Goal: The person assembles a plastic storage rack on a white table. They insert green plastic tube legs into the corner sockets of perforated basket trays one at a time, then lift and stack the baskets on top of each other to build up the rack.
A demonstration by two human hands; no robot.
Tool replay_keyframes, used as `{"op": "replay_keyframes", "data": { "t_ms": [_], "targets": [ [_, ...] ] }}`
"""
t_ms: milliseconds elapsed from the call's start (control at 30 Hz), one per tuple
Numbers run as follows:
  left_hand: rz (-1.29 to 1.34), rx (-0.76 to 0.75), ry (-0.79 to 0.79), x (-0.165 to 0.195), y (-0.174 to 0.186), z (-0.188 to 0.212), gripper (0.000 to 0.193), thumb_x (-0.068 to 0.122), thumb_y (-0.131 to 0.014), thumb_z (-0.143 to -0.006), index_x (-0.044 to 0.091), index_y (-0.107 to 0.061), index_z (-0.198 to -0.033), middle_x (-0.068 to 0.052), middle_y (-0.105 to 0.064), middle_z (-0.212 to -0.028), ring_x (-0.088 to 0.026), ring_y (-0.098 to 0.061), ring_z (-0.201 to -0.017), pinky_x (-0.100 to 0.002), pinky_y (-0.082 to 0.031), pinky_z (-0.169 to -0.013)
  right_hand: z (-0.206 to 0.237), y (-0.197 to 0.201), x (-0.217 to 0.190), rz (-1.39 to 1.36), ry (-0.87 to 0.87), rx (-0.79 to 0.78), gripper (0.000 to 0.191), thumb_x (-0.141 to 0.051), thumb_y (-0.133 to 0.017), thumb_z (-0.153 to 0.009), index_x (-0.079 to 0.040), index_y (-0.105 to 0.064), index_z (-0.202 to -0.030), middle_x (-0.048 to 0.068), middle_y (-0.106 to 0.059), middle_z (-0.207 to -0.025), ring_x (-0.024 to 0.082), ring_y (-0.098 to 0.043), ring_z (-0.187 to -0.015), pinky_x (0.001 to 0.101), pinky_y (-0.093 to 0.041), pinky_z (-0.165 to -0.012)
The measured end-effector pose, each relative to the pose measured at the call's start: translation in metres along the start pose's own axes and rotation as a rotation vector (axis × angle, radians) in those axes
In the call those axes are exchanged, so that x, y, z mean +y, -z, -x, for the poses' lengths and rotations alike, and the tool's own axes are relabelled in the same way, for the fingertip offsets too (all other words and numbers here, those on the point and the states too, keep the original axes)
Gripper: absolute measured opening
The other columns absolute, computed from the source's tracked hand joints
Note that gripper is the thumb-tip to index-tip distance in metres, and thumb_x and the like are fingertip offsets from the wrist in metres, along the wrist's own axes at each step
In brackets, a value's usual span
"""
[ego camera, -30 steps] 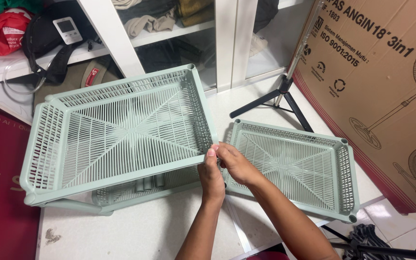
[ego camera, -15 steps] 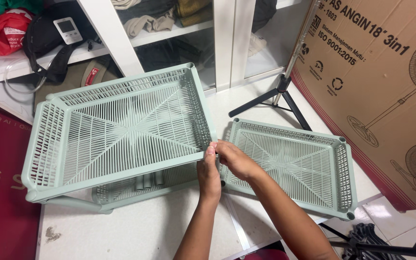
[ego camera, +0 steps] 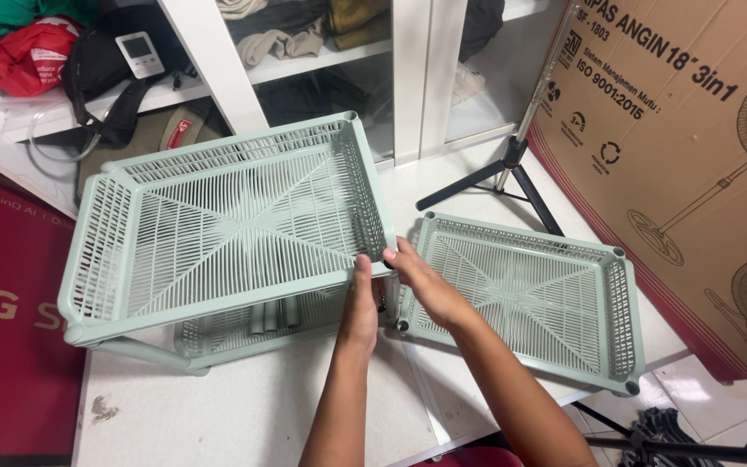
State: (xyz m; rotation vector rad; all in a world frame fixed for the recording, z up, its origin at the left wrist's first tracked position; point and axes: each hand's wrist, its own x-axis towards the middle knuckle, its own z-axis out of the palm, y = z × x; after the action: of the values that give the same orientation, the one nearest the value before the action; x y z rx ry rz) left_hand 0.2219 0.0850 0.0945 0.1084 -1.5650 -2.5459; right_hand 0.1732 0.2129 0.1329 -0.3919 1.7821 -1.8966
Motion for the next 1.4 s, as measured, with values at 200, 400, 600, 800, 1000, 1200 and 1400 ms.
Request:
{"op": "replay_keyframes", "data": {
  "t_ms": [200, 400, 600, 800, 1000, 1200, 1400],
  "targets": [
    [0.151, -0.079, -0.071, -0.01, -0.011, -0.002, 0.051, 0.047, -0.05, -0.109, 0.0, -0.064, -0.121, -0.01, -0.061, -0.106, -0.02, -0.055, -0.096, -0.038, -0.045, -0.086, -0.003, 0.005, 0.011, 0.001, 0.015, 0.009, 0.077, -0.058, -0.05, -0.095, -0.012, -0.037, -0.156, 0.001, -0.053, -0.117, 0.014, -0.041, -0.091, 0.0299, -0.037, -0.081],
    [0.203, 0.068, 0.014, 0.0, -0.02, -0.001, 0.044, 0.045, -0.052, -0.095, 0.008, -0.064, -0.117, 0.0, -0.064, -0.11, -0.013, -0.058, -0.102, -0.033, -0.046, -0.091, -0.011, 0.004, 0.017, -0.166, -0.075, 0.027, 0.074, -0.048, -0.055, -0.091, -0.018, -0.033, -0.155, -0.006, -0.052, -0.104, 0.009, -0.036, -0.078, 0.0241, -0.038, -0.072],
    [0.24, 0.095, -0.026, -0.005, -0.023, 0.0, 0.042, 0.042, -0.056, -0.098, 0.005, -0.065, -0.114, -0.004, -0.063, -0.111, -0.016, -0.056, -0.104, -0.036, -0.044, -0.093, -0.013, -0.001, 0.026, -0.271, 0.052, 0.03, 0.067, -0.038, -0.056, -0.095, -0.013, -0.043, -0.156, -0.008, -0.055, -0.097, 0.003, -0.034, -0.07, 0.0194, -0.028, -0.058],
    [0.264, 0.12, -0.015, -0.002, -0.026, 0.001, 0.042, 0.041, -0.055, -0.095, 0.005, -0.066, -0.115, -0.004, -0.065, -0.115, -0.016, -0.058, -0.111, -0.035, -0.043, -0.099, -0.017, -0.002, 0.034, -0.318, 0.06, 0.049, 0.062, -0.033, -0.056, -0.096, -0.007, -0.047, -0.152, -0.008, -0.06, -0.099, 0.001, -0.039, -0.074, 0.0191, -0.03, -0.058],
    [0.274, 0.091, -0.012, 0.003, -0.027, 0.004, 0.043, 0.04, -0.056, -0.097, 0.004, -0.065, -0.118, -0.005, -0.063, -0.119, -0.017, -0.056, -0.115, -0.037, -0.042, -0.103, -0.016, -0.001, 0.036, -0.365, 0.045, 0.028, 0.06, -0.03, -0.057, -0.097, -0.011, -0.046, -0.153, -0.007, -0.058, -0.097, 0.001, -0.039, -0.071, 0.0183, -0.032, -0.059],
    [0.292, 0.141, -0.021, -0.006, -0.027, 0.0, 0.039, 0.039, -0.056, -0.094, 0.006, -0.066, -0.113, -0.003, -0.064, -0.116, -0.015, -0.057, -0.113, -0.034, -0.042, -0.102, -0.016, 0.002, 0.033, -0.367, 0.091, -0.025, 0.057, -0.027, -0.057, -0.099, -0.007, -0.049, -0.151, -0.007, -0.061, -0.102, 0.0, -0.04, -0.072, 0.0172, -0.031, -0.058],
    [0.271, 0.159, -0.037, -0.019, -0.022, -0.004, 0.029, 0.037, -0.056, -0.097, 0.009, -0.062, -0.099, -0.001, -0.059, -0.105, -0.015, -0.053, -0.103, -0.035, -0.041, -0.096, -0.021, 0.004, 0.038, -0.433, 0.104, -0.053, 0.053, -0.025, -0.057, -0.098, -0.003, -0.051, -0.146, -0.003, -0.066, -0.111, 0.001, -0.055, -0.089, 0.0172, -0.042, -0.071]
  ]
}}
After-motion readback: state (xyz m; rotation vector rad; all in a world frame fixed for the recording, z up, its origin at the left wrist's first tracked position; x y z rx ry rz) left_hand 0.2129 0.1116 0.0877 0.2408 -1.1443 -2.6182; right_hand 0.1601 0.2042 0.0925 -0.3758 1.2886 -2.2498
